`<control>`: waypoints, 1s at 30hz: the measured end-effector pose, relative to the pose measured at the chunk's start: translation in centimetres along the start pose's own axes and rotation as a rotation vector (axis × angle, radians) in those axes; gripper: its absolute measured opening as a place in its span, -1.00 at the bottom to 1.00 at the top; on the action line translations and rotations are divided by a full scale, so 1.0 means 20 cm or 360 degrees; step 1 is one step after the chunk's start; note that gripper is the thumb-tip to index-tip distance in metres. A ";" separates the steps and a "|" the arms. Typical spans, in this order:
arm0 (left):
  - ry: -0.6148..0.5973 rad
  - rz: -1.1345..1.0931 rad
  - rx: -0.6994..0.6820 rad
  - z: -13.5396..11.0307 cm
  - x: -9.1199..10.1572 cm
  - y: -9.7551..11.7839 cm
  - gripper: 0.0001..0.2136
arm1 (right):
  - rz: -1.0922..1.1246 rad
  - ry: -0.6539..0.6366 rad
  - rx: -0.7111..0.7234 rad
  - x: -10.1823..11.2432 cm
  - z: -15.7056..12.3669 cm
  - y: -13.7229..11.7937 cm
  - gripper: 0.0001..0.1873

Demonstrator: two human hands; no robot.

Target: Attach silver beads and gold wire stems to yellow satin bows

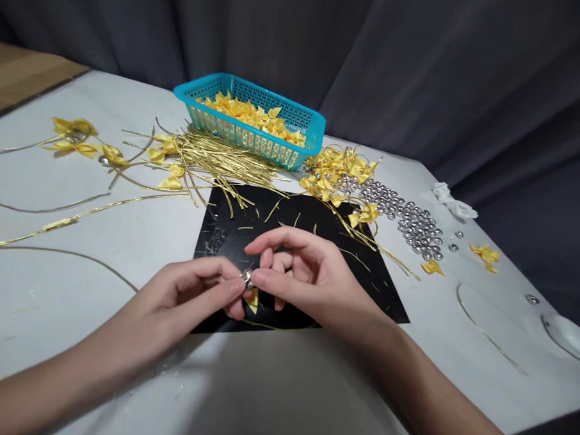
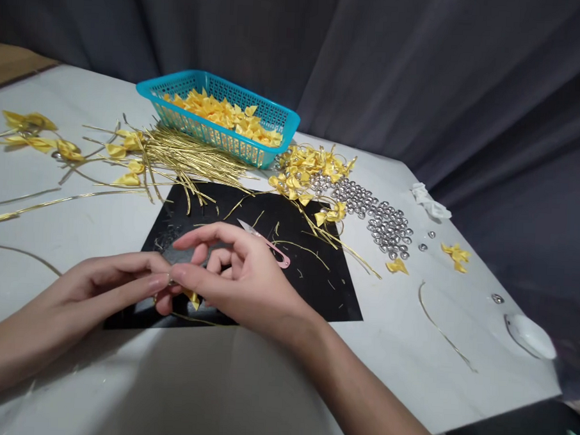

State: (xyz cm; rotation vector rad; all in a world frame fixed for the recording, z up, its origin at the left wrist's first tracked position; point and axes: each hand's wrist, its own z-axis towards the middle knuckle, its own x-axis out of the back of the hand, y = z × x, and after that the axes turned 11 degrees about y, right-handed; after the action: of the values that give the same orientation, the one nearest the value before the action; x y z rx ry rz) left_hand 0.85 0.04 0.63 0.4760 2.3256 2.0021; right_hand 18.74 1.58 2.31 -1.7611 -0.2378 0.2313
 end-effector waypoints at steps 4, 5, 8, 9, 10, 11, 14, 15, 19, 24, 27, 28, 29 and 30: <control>0.0002 0.0018 0.0014 -0.01 0.01 -0.01 -0.72 | -0.0202 0.0021 0.0026 -0.02 0.00 0.02 -0.80; -0.0005 0.0005 0.0008 -0.01 0.01 -0.01 -0.73 | -0.0255 0.0052 0.0089 -0.03 0.00 0.02 -0.83; -0.0032 -0.0038 0.0001 -0.01 0.01 -0.02 -0.74 | -0.0406 0.0124 0.0343 -0.04 0.00 0.02 -0.88; -0.0033 -0.0044 0.0008 -0.01 0.01 -0.02 -0.74 | -0.0450 0.0131 0.0416 -0.04 0.00 0.02 -0.88; -0.0039 -0.0044 0.0015 -0.01 0.01 -0.02 -0.74 | -0.0488 0.0129 0.0472 -0.04 -0.01 0.02 -0.89; -0.0045 -0.0044 0.0021 -0.01 0.01 -0.02 -0.74 | -0.0516 0.0126 0.0510 -0.04 -0.01 0.02 -0.89; -0.0049 -0.0051 0.0031 -0.01 0.00 -0.01 -0.75 | -0.0537 0.0170 0.0522 -0.04 -0.02 0.01 -0.89; -0.0042 -0.0053 0.0038 -0.01 0.00 -0.01 -0.76 | -0.0514 0.0197 0.0491 -0.04 -0.02 0.01 -0.88; -0.0016 -0.0032 0.0058 0.00 0.00 0.00 -0.75 | -0.0357 0.0243 0.0352 -0.05 -0.03 0.00 -0.86; -0.0049 -0.0005 0.0000 -0.01 0.00 -0.01 -0.75 | -0.0411 0.0188 0.0370 -0.05 -0.02 -0.01 -0.89; -0.0047 -0.0012 -0.0015 -0.01 0.01 -0.01 -0.75 | -0.0367 0.0204 0.0361 -0.05 -0.03 0.00 -0.89; -0.0045 -0.0013 -0.0023 -0.01 0.01 -0.02 -0.75 | -0.0327 0.0215 0.0351 -0.05 -0.03 0.00 -0.88; -0.0047 -0.0009 -0.0031 -0.01 0.01 -0.02 -0.75 | -0.0273 0.0219 0.0344 -0.05 -0.03 0.00 -0.88; -0.0044 -0.0006 -0.0044 -0.01 0.01 -0.02 -0.75 | -0.0209 0.0215 0.0340 -0.05 -0.03 0.00 -0.87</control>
State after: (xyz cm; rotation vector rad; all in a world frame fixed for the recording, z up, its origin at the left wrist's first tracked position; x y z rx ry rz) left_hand 0.47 -0.20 0.31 0.4943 2.2778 2.0099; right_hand 17.97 0.69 2.46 -1.5360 -0.2215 0.0409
